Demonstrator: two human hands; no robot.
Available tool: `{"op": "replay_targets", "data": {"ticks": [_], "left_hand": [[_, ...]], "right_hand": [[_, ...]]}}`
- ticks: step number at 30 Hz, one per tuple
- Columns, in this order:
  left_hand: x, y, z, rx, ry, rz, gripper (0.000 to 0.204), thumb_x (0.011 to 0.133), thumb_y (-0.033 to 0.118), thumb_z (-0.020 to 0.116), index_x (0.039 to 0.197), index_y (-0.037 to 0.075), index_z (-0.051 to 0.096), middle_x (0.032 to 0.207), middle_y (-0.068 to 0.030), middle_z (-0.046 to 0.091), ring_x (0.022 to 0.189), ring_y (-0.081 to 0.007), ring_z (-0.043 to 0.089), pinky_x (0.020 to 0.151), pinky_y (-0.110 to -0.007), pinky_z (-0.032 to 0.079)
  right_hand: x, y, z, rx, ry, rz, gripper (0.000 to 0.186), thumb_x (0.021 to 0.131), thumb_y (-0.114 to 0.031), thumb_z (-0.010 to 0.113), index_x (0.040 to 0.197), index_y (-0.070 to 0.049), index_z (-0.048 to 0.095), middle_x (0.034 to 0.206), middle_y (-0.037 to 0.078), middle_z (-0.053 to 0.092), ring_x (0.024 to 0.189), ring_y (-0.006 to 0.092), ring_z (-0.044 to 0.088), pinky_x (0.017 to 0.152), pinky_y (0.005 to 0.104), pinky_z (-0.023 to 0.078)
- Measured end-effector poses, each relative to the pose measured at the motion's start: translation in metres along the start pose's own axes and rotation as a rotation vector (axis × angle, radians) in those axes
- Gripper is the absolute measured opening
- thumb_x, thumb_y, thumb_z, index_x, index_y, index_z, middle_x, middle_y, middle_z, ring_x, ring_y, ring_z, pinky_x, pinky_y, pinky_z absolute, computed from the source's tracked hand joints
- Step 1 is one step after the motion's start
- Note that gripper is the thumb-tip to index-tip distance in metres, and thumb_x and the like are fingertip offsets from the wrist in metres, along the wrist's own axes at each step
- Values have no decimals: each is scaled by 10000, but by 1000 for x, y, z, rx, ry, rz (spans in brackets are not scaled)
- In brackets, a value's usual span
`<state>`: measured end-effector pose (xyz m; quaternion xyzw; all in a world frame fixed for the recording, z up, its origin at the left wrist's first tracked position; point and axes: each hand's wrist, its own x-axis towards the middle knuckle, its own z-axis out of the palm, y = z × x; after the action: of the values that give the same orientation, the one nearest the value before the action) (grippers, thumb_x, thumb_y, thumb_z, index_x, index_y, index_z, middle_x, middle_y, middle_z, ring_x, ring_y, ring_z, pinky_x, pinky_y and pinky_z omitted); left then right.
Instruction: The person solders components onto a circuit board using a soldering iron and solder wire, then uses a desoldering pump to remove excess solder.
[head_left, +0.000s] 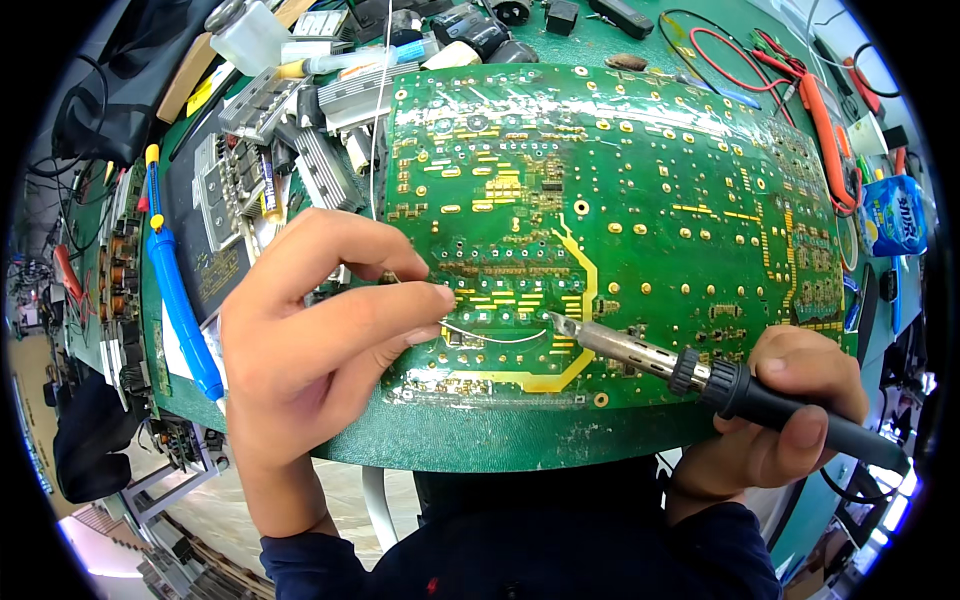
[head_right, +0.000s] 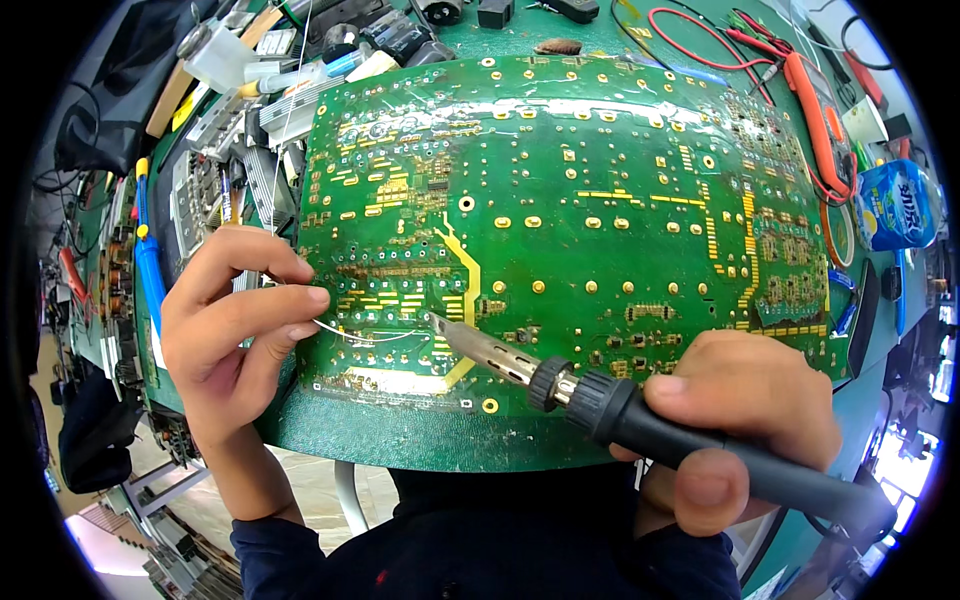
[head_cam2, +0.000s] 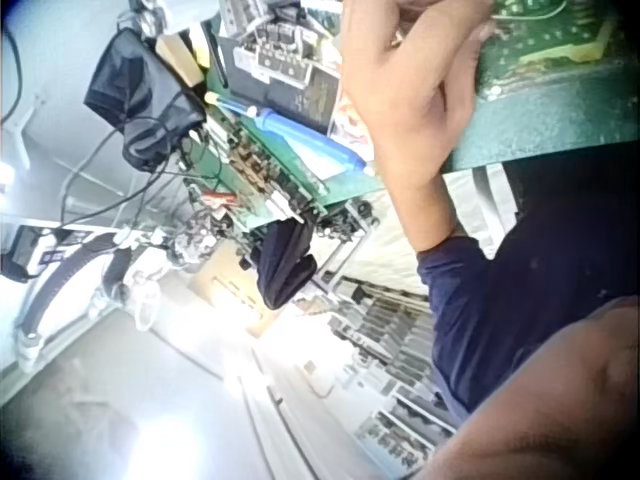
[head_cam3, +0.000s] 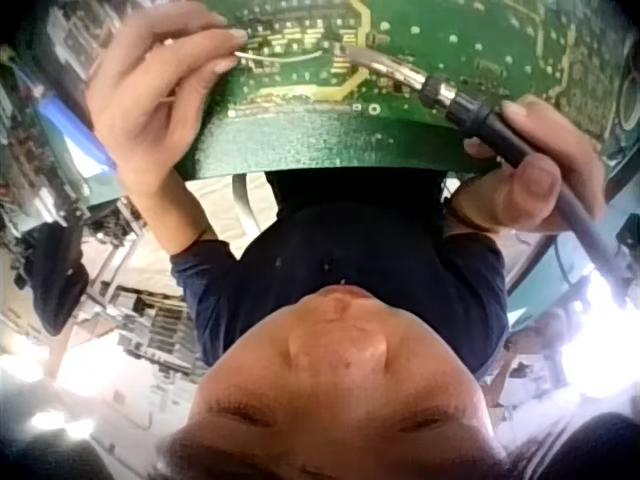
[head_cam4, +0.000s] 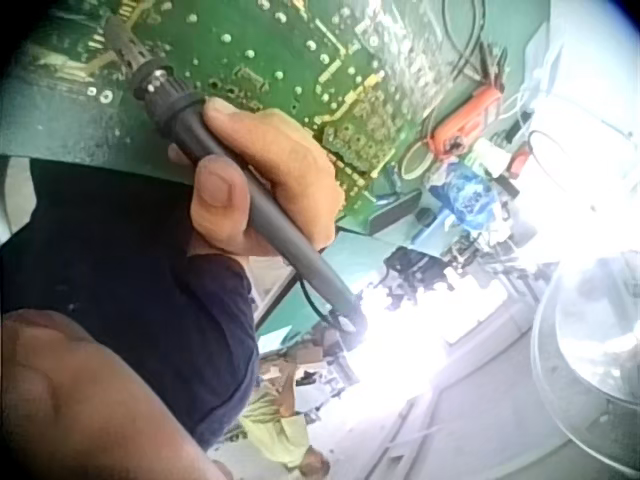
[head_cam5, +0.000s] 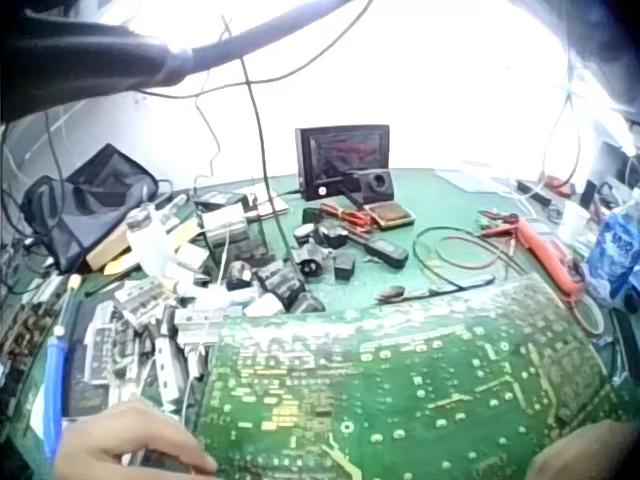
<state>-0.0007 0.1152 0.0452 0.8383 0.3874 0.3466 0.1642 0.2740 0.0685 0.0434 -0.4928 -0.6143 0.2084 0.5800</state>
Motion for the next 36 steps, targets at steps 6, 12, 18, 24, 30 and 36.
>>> {"op": "replay_targets", "data": {"ticks": [6,12,18,24,30,36], "left_hand": [[2,1,1,82,-8,19,209,607,64,716,810,24,684,822,-118,596,725,-234,562,650,-319,439],[3,0,2,75,-10,37,219,596,79,722,806,31,679,796,-105,584,703,-234,538,641,-329,420],[1,-1,5,58,-8,34,210,604,86,722,806,46,680,794,-96,582,700,-232,532,625,-325,408],[3,-2,6,74,-9,46,209,601,89,720,804,54,681,789,-90,581,698,-233,527,632,-329,407],[2,-1,7,76,5,47,216,593,101,722,800,55,681,786,-88,581,702,-236,531,648,-332,409],[4,-2,7,67,-3,50,207,598,103,725,795,56,682,788,-84,580,705,-236,532,651,-333,408]], "right_hand": [[6,7,0,91,-106,-125,400,873,-416,584,800,-24,609,463,4,527,370,114,471,379,252,314],[9,14,0,90,-109,-227,365,872,-374,586,778,-22,595,480,15,517,364,136,470,376,261,313],[11,16,-1,99,-179,-307,315,870,-318,591,750,-26,585,488,12,506,365,139,464,374,267,308],[7,16,3,67,-133,-353,263,814,-255,510,688,-25,522,454,15,413,362,126,356,395,285,215],[6,17,4,41,-158,-458,241,816,-250,549,714,-32,536,447,17,427,353,136,378,398,284,236],[11,11,-6,-15,-270,-442,251,829,-264,552,731,-34,543,441,10,427,347,134,383,398,282,253]]}}
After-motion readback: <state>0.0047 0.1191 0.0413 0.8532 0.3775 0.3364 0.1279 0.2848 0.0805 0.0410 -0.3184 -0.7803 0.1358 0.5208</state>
